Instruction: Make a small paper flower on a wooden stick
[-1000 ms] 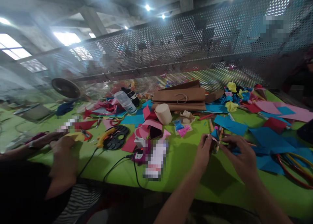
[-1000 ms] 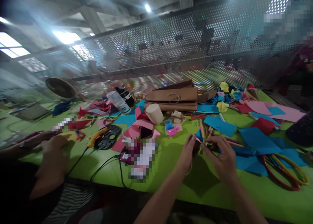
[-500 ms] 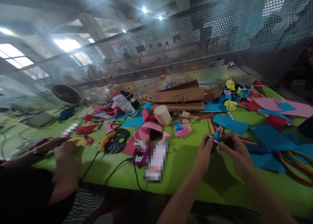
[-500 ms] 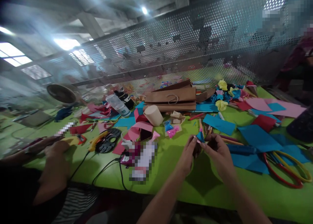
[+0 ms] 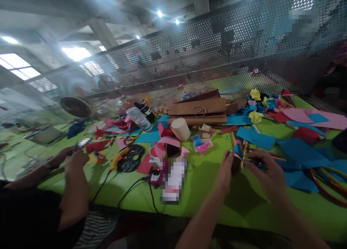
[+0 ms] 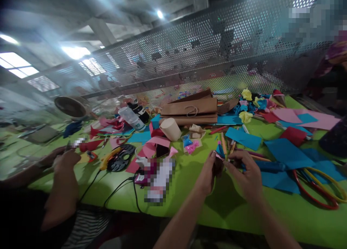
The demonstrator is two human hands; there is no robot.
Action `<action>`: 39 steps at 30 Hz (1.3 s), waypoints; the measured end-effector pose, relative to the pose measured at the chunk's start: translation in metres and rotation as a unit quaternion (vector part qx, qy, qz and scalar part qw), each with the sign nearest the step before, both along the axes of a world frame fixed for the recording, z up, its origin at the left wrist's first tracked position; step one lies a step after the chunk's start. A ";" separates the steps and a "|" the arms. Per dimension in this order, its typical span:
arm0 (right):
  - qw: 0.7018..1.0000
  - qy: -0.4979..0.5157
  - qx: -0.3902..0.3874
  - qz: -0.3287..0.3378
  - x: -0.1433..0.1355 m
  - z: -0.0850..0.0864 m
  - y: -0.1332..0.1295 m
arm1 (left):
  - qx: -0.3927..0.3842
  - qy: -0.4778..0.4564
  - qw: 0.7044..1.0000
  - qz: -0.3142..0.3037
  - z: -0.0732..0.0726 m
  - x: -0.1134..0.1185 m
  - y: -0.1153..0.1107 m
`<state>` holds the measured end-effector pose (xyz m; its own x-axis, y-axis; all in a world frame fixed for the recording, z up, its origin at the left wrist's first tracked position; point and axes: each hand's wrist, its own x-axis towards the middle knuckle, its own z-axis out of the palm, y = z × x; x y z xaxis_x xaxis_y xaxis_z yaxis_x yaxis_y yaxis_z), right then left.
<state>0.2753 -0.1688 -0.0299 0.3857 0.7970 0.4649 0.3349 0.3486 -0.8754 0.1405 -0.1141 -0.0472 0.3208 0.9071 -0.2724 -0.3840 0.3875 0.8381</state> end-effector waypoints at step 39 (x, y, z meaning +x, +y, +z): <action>0.994 -0.083 0.060 -0.044 0.001 0.006 0.001 | 0.253 0.149 0.956 -0.018 0.020 -0.005 -0.012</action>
